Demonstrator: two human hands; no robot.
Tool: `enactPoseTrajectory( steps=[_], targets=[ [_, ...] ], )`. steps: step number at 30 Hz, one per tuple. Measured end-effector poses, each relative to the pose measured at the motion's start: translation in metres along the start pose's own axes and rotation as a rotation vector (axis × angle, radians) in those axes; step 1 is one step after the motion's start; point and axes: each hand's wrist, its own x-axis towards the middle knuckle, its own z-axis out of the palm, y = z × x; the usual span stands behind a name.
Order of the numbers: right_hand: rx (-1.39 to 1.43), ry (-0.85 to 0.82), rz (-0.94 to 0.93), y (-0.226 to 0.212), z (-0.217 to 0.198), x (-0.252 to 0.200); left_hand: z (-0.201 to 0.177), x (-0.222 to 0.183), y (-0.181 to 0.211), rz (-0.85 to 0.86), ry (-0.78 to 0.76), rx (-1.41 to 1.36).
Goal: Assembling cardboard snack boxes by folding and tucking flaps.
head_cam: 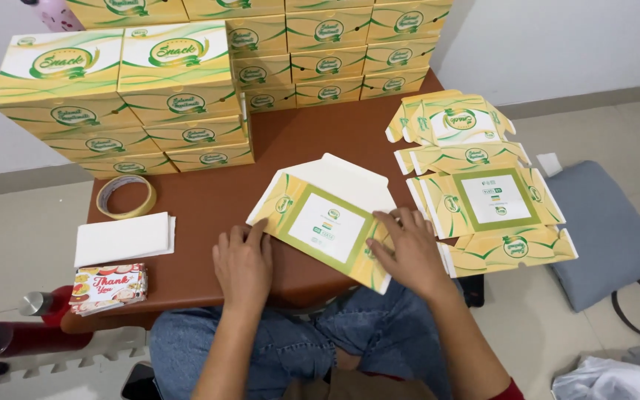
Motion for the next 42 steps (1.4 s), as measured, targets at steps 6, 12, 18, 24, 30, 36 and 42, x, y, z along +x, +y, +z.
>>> enactPoseTrajectory(
  steps=[6,12,18,24,30,36,42],
  targets=[
    [0.124,0.221,-0.029,-0.06,0.024,-0.053,0.02,0.017,0.01,-0.003,-0.263,-0.163],
    [0.096,0.063,0.174,-0.021,0.045,-0.048,0.054,0.007,0.014,0.147,-0.159,-0.033],
    [0.111,0.111,0.008,-0.031,0.031,-0.045,0.058,0.005,0.011,0.169,-0.141,-0.033],
    [0.087,-0.134,-0.039,-0.039,0.01,-0.005,0.04,0.011,0.017,0.088,-0.34,-0.101],
    [0.004,-0.179,-0.044,-0.029,0.025,0.066,0.041,0.011,0.016,0.06,-0.381,-0.064],
    [0.039,-0.22,0.01,-0.038,0.015,0.06,0.04,0.011,0.018,0.035,-0.422,-0.024],
    [-0.085,-0.034,-0.029,-0.036,0.015,-0.041,0.045,0.009,0.016,0.059,-0.379,-0.014]
  ],
)
